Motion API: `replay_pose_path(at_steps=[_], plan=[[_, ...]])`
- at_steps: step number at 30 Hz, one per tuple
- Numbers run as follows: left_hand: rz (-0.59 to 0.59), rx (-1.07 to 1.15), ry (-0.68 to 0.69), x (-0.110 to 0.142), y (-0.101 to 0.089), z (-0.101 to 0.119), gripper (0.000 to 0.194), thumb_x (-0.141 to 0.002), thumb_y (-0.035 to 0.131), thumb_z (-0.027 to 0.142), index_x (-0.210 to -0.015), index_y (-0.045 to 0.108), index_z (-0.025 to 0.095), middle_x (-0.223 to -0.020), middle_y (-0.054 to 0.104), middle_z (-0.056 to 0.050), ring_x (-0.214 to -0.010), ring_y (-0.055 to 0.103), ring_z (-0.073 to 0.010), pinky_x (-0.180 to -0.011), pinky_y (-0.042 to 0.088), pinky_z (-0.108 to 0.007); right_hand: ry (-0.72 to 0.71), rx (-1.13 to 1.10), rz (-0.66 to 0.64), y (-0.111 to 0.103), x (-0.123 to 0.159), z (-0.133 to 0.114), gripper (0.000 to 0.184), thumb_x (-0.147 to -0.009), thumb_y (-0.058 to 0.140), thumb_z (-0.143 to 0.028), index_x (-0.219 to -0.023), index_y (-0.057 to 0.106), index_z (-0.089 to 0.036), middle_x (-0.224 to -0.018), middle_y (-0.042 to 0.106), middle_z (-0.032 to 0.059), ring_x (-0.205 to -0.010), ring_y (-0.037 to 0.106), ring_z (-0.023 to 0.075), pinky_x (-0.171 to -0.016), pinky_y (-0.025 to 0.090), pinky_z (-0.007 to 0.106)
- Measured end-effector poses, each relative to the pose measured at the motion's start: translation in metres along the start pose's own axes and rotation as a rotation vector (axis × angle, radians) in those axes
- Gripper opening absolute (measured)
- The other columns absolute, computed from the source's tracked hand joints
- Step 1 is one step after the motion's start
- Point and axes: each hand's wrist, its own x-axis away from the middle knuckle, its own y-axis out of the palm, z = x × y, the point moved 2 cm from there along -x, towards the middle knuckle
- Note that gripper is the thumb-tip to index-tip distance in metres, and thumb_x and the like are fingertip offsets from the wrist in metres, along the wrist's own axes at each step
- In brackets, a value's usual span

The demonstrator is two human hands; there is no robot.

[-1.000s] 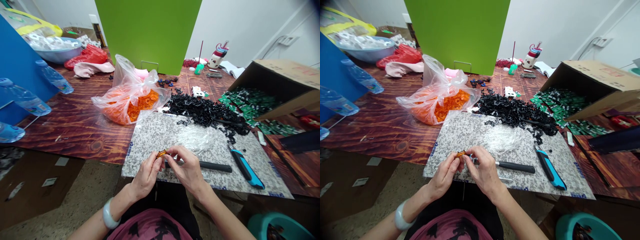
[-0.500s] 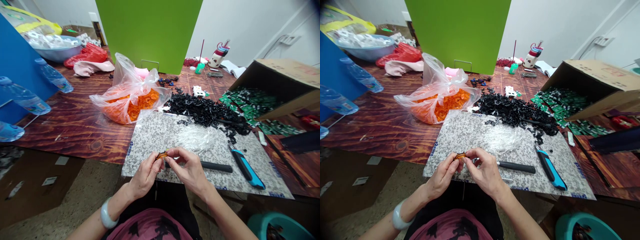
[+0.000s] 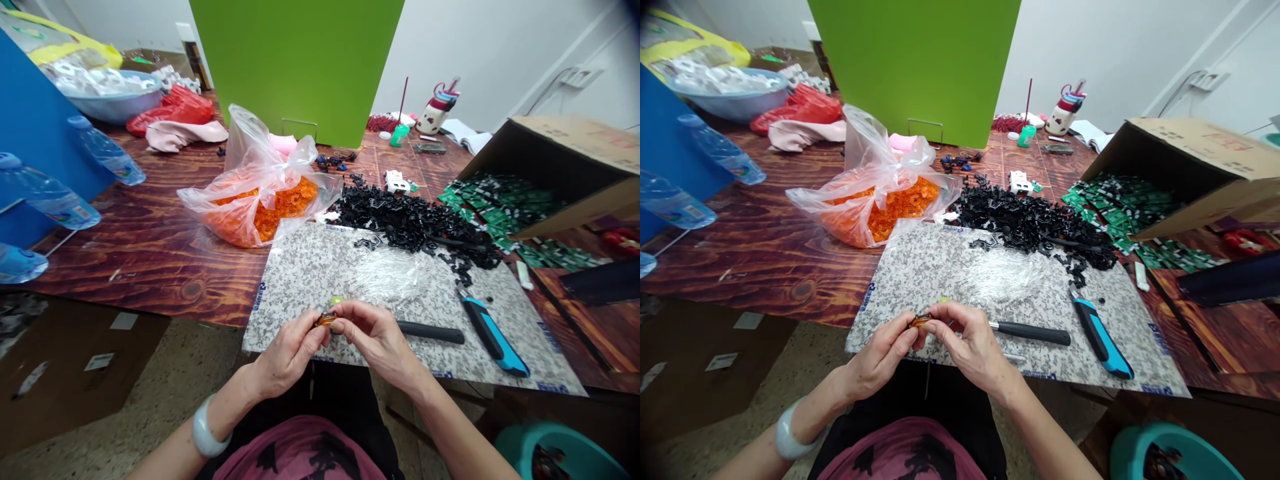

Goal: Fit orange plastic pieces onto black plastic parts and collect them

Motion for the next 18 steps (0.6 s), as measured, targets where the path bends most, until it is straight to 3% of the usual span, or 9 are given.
replay_pose_path(at_steps=[11,18], plan=[[0.026,-0.098,0.071,0.001,0.002,-0.001,0.029,-0.097,0.030,0.026,-0.080,0.052,0.016,-0.068,0.050,-0.001,-0.062,0.048,-0.0147,-0.060,0.038,-0.026,-0.087,0.249,0.043,0.002,0.009,-0.006,0.013,-0.092,0.053,-0.029,-0.089,0.062,-0.019,-0.082,0.062,0.0017,-0.074,0.056,0.0130,-0.068,0.043,0.023],[0.054,-0.069,0.124,0.003,0.002,-0.001,0.029,-0.098,0.032,0.026,-0.079,0.052,0.017,-0.068,0.049,0.000,-0.062,0.047,-0.0136,-0.060,0.038,-0.025,-0.115,0.266,0.049,0.003,0.011,-0.006,0.014,-0.092,0.052,-0.029,-0.089,0.062,-0.019,-0.082,0.063,0.0025,-0.073,0.057,0.0138,-0.067,0.043,0.024]])
